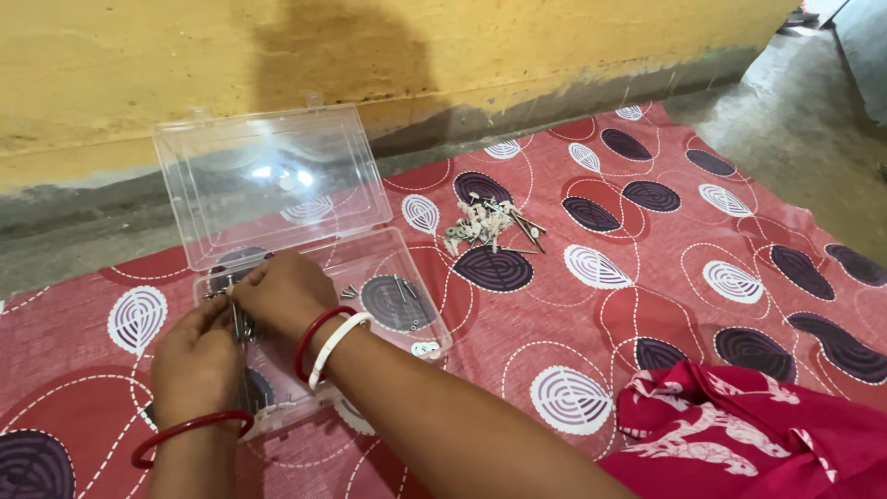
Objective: The person picks up small metal washers from a pile by hand, slides them onto long metal bolts, and places the finished assemblies into a transparent plastic storage case.
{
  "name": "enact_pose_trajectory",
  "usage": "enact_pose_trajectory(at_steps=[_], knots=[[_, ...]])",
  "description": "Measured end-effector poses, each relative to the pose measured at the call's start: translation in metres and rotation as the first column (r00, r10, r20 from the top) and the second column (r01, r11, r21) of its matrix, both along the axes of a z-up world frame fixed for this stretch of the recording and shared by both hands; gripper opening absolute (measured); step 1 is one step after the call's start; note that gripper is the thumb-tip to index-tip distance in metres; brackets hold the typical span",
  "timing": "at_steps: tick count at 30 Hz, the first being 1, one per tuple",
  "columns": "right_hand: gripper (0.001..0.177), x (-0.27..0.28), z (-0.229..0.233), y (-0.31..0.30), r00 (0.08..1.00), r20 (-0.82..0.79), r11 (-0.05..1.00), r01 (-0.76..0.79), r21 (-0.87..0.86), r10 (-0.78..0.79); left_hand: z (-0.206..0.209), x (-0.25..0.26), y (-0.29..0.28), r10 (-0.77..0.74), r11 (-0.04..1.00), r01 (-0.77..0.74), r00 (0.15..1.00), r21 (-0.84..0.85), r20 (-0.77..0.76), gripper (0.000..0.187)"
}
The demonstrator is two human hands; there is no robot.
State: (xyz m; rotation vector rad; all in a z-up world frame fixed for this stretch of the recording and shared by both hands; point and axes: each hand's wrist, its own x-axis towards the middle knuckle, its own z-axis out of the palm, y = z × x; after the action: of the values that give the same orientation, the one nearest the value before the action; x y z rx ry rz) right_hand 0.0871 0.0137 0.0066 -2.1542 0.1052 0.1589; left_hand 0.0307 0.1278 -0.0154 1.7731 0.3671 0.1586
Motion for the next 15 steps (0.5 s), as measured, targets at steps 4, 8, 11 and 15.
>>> enact_pose_trajectory(at_steps=[4, 8, 11, 15], knots=[[0.025, 0.003, 0.000, 0.006, 0.998, -0.051, 0.997, 0.032, -0.068, -0.035, -0.004, 0.005, 0.003, -0.002, 0.993, 0.002, 1.000, -0.118, -0.001, 0.052], [0.024, 0.004, 0.000, 0.007, 0.999, 0.001, 0.988, 0.049, -0.144, -0.050, -0.012, 0.010, 0.006, -0.015, 0.977, 0.019, 1.000, -0.212, 0.020, 0.062], [0.021, 0.006, -0.002, 0.011, 0.995, -0.012, 0.982, 0.093, -0.167, -0.097, -0.013, 0.010, 0.007, -0.023, 0.981, 0.026, 1.000, -0.192, 0.018, 0.064], [0.019, 0.002, -0.005, 0.008, 0.997, 0.056, 0.989, 0.062, -0.134, -0.055, -0.004, 0.003, 0.001, -0.045, 0.986, 0.048, 0.999, -0.161, 0.023, 0.061]])
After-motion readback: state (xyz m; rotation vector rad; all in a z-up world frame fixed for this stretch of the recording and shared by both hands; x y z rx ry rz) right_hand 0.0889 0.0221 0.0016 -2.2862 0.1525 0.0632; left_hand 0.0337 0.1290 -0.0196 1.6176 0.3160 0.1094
